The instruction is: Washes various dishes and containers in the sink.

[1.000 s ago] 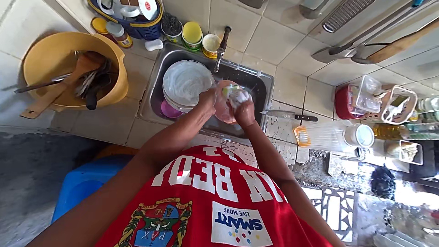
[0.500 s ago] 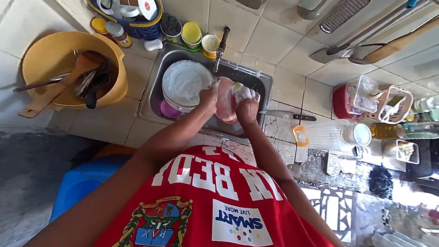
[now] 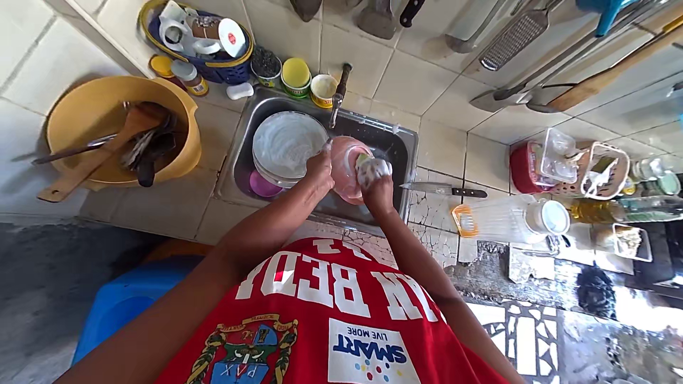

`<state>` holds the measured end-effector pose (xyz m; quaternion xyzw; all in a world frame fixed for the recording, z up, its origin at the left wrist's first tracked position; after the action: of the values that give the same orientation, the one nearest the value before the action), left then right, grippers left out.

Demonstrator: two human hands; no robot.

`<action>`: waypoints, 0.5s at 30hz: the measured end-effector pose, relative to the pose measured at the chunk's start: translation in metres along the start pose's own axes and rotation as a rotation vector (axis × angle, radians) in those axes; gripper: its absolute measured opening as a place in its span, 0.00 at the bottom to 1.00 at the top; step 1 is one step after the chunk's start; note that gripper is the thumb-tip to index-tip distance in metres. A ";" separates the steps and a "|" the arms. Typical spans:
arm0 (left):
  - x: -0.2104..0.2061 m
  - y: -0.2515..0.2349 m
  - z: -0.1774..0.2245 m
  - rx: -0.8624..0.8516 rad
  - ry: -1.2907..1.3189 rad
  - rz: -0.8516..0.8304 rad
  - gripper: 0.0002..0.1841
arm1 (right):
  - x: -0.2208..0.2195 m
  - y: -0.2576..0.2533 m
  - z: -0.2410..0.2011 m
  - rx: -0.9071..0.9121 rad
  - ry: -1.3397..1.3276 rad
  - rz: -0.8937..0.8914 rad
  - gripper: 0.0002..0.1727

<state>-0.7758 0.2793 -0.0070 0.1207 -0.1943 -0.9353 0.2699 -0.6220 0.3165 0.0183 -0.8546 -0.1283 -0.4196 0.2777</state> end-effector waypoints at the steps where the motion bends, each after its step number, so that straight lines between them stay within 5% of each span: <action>1: -0.001 0.026 0.025 0.020 -0.040 -0.015 0.28 | 0.003 0.010 -0.007 0.072 -0.036 0.047 0.14; 2: -0.006 0.052 0.058 0.432 0.059 -0.029 0.24 | 0.004 0.018 -0.014 0.162 -0.044 0.095 0.13; 3: -0.009 0.054 0.058 0.512 0.139 -0.083 0.24 | 0.004 0.023 -0.020 0.233 -0.032 0.126 0.13; 4: -0.009 0.031 0.025 0.180 0.171 -0.288 0.26 | 0.003 0.023 -0.023 0.280 -0.026 0.134 0.14; 6: -0.021 0.001 -0.014 0.259 0.230 -0.219 0.25 | 0.000 0.013 -0.028 0.332 -0.025 0.082 0.18; 9: -0.025 -0.005 -0.015 0.245 0.025 -0.044 0.24 | -0.005 -0.013 -0.024 0.258 0.035 -0.067 0.23; 12: -0.024 -0.005 -0.008 0.147 -0.042 0.005 0.25 | -0.001 -0.036 0.005 -0.178 -0.074 -0.229 0.23; 15: -0.019 -0.005 -0.001 0.164 -0.024 0.045 0.32 | -0.007 -0.044 0.046 -0.452 -0.468 -0.143 0.23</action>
<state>-0.7628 0.2936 -0.0077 0.1266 -0.2760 -0.9113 0.2779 -0.6170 0.3792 0.0061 -0.9567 -0.1518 -0.2481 0.0139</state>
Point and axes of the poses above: each hand's wrist, its own y-axis away from the middle knuckle, its own x-axis out of the back of the hand, z = x × y, the point moved 7 cm from there along -y, towards the middle knuckle, and after that the axes turned 5 degrees about -y, right-handed, at the moved point
